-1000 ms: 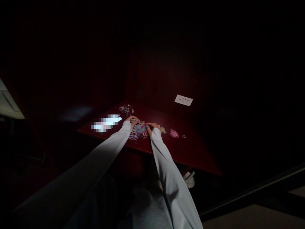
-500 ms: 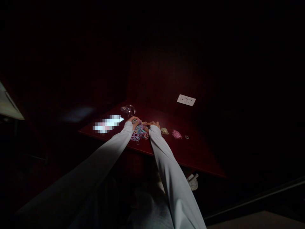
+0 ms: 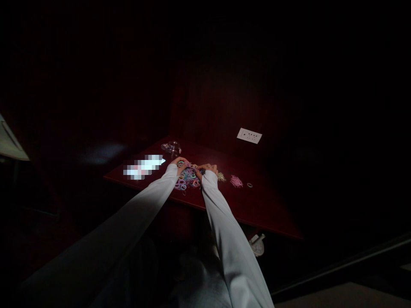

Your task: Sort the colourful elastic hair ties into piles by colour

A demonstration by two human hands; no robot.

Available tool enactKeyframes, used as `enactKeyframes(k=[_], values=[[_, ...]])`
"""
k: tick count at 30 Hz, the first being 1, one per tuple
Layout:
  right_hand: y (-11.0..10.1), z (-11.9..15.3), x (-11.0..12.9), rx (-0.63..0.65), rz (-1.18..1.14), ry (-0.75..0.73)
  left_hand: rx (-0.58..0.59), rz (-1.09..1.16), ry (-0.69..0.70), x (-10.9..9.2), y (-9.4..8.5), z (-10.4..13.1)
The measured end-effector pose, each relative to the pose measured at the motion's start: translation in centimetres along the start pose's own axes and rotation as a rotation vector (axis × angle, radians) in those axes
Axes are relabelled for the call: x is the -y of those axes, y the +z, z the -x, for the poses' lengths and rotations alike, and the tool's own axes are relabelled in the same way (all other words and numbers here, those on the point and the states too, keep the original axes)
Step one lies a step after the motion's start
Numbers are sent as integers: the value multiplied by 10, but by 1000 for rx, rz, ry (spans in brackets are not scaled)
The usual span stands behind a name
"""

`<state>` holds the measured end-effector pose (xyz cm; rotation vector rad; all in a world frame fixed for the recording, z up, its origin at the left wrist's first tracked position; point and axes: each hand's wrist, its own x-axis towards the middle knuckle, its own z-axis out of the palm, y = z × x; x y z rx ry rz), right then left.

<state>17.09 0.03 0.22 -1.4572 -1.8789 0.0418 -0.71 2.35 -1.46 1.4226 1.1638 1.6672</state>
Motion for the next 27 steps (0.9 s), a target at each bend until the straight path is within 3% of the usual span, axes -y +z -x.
enactKeyframes(k=[8,18,27], values=[[-14,16,-14,-97,-146,20,71,107,11,1,4,0],[-17,27,-24,-58,-219,68,181,126,11,-7,0,4],[-23,32,-25,-15,-161,76,183,211,33,4,1,0]])
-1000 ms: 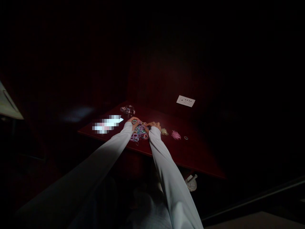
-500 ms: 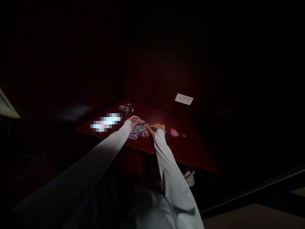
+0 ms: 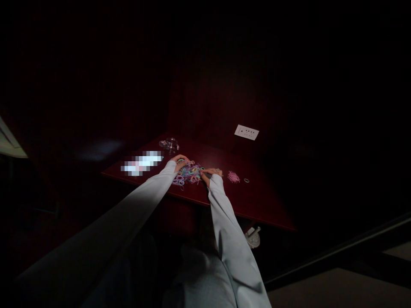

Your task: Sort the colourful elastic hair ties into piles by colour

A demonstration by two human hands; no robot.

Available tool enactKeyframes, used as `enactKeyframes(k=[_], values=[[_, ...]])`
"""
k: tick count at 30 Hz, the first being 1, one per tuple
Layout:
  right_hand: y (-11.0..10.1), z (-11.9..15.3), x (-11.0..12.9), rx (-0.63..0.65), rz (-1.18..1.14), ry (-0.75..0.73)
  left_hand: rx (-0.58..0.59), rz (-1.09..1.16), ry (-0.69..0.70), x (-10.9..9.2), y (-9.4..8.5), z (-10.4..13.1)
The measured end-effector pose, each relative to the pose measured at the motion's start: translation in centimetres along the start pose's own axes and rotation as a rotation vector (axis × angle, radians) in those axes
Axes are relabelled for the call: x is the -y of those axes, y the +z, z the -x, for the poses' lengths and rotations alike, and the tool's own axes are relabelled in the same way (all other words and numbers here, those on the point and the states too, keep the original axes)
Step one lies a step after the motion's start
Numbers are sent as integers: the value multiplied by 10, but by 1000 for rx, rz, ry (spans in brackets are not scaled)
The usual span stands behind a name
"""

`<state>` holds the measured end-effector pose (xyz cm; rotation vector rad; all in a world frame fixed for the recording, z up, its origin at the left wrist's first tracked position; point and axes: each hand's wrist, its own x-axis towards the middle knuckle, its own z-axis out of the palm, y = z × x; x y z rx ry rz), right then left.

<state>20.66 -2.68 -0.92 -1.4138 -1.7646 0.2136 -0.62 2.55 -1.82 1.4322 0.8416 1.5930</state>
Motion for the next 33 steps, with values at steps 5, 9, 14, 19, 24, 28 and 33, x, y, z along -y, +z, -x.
enactKeyframes(k=[5,9,14,19,24,28,33], values=[[-3,1,0,39,45,7,0,-16,-15,-1,-1,-1],[-1,2,1,65,50,-19,15,-22,-32,-4,-2,-1],[1,1,1,77,10,-2,16,-25,-41,-5,-2,0],[1,-2,3,30,-9,25,18,-12,-27,-3,-1,-2],[6,-3,8,-12,39,11,17,-13,-30,-3,0,-2],[7,-2,14,37,82,-2,13,-40,-32,-5,-1,0],[5,1,19,80,103,-74,21,-102,-27,-7,-3,1]])
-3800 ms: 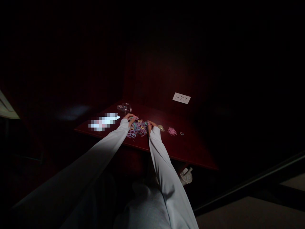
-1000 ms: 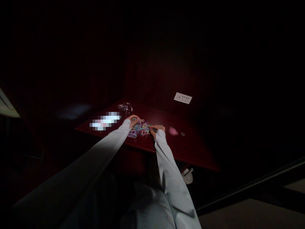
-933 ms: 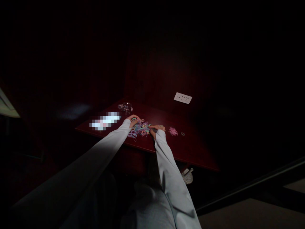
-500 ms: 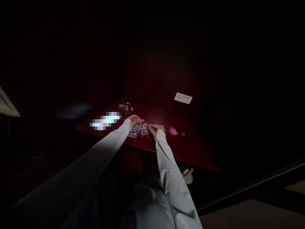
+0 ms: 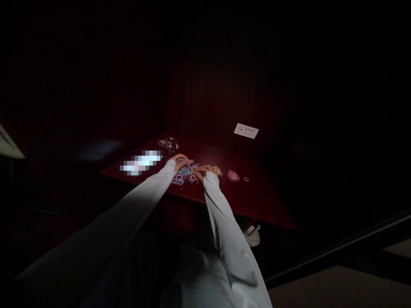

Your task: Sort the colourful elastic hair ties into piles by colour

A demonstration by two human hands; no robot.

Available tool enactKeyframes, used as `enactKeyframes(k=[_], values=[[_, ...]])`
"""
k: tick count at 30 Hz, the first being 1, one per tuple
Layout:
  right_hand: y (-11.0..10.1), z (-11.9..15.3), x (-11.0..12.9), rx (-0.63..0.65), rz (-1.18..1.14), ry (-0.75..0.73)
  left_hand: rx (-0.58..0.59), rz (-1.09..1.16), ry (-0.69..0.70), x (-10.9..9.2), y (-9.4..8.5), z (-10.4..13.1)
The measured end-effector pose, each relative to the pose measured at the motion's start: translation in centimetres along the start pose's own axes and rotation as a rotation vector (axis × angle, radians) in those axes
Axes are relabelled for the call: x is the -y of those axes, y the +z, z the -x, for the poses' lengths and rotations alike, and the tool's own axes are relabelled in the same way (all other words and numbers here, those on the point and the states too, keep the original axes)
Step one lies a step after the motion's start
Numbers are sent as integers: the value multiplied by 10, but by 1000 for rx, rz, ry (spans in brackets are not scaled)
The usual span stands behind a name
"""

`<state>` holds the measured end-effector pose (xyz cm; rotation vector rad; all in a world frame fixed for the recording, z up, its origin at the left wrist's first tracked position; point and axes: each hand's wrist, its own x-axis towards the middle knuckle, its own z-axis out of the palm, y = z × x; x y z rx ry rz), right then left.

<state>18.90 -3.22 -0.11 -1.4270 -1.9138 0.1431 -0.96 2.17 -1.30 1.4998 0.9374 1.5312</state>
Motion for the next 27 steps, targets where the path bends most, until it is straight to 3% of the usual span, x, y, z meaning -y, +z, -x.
enactKeyframes(k=[9,21,27], values=[[1,-4,-2,-95,-95,60,10,10,16,0,1,0],[5,-9,-7,-133,-138,119,-15,21,0,-3,2,0],[2,-6,-2,-204,-77,56,-14,32,-9,-2,5,0]])
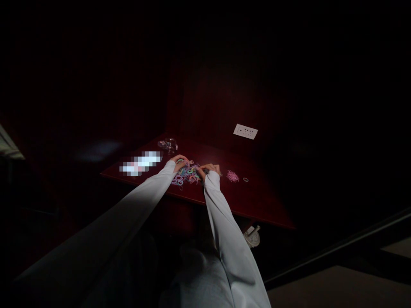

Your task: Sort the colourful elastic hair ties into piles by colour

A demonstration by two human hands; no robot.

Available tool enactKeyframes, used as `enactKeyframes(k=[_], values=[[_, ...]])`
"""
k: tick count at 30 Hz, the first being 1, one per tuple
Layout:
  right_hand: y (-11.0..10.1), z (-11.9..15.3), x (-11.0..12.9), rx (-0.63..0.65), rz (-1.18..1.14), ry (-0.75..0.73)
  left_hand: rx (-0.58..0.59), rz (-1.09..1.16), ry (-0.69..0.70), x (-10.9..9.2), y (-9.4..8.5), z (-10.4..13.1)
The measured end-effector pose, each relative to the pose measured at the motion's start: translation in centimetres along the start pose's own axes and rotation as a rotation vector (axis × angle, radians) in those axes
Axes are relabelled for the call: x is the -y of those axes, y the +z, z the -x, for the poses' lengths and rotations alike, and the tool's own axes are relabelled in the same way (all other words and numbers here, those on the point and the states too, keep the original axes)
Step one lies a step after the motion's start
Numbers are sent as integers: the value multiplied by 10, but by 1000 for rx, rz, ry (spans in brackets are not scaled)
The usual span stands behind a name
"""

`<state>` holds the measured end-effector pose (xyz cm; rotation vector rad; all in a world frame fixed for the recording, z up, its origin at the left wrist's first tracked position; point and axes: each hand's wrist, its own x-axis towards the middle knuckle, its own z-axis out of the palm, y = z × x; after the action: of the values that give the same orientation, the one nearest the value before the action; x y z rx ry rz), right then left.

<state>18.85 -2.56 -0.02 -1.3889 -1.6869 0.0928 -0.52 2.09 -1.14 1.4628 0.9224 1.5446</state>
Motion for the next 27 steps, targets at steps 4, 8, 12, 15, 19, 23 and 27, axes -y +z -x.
enactKeyframes(k=[4,8,12,15,19,23,27], values=[[-1,2,5,-38,64,-11,-7,-4,5,0,0,0],[-5,1,6,-96,93,-8,-3,-8,13,2,-1,-1],[-25,-5,-13,-337,104,149,-12,-8,35,6,-2,-3],[-53,-6,-40,-538,163,322,-8,-14,40,9,-3,-5],[-89,0,-68,-544,228,403,10,5,33,14,-4,-7],[-92,2,-71,-436,226,385,-1,13,12,16,-2,-8],[-70,-4,-63,-331,210,288,2,37,20,14,0,-7]])
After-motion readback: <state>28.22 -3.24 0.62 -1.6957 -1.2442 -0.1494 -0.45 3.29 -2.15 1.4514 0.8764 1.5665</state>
